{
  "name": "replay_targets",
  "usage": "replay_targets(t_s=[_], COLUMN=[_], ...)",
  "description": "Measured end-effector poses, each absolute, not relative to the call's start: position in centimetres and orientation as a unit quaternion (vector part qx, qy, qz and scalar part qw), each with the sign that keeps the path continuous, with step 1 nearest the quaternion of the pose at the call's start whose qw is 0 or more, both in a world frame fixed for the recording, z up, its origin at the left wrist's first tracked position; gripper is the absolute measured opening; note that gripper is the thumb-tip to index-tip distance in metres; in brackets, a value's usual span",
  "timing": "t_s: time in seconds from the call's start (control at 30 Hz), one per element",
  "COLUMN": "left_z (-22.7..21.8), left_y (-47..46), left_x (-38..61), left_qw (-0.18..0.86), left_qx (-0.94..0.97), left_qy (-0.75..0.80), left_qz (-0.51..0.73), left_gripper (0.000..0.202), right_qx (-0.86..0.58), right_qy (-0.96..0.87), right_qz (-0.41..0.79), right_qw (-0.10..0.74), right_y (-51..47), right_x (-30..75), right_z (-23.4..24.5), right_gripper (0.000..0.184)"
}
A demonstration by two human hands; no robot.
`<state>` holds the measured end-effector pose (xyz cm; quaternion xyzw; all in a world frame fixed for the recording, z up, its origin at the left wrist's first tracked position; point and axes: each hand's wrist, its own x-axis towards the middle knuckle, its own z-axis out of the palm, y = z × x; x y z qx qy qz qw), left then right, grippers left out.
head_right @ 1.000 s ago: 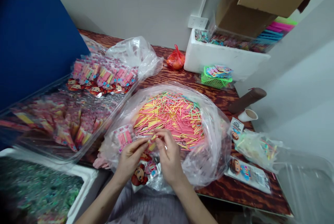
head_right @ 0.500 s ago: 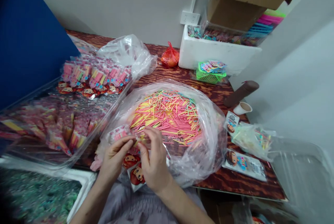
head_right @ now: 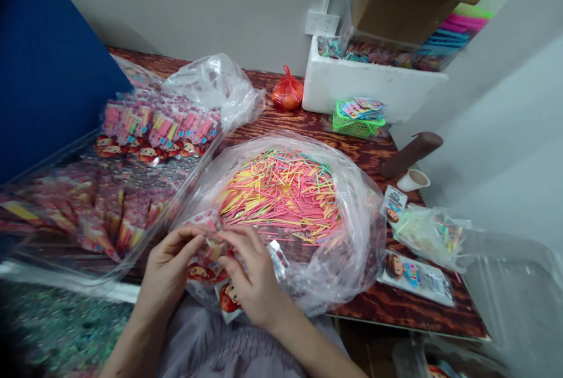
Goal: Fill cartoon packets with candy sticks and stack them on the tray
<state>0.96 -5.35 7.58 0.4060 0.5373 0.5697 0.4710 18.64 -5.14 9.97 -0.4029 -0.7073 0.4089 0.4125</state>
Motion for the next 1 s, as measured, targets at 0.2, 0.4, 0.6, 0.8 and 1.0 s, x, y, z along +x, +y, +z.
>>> replay_targets(t_s=[0.2,0.4,0.6,0.8,1.0], left_z=[4.6,0.7,1.1,2.1,4.3], left_y=[-5.2,-4.2,-3.3,-4.8,-6.3], left_x=[-0.2,1.1,0.9,2.0,3.1], left_qw=[0.296,0.103,0.179,0.183,0.089], left_qx=[0.348,0.398,0.299,0.363,0.501], left_qy=[0.650,0.732,0.685,0.697,0.711], left_qz=[0.607,0.543,0.639,0.590,0.486], left_gripper=[0.021,0.037,0.040,0.054,0.048], right_qx=[-0.497,-0.515,-0.490,-0.433,-0.382], right_qy=[-0.758,-0.851,-0.869,-0.891,-0.911], right_qz=[0.253,0.027,-0.062,-0.130,-0.136], right_qw=[0.339,0.099,0.034,0.039,0.074], right_y=[-1.3,2.1,3.2,4.7,6.3], right_x=[22.9,23.3,22.5,21.9,22.1], right_z=[5.1,3.5,3.1,0.6,-0.5], right_gripper=[0.018,0.026,0.039,0.032,0.024])
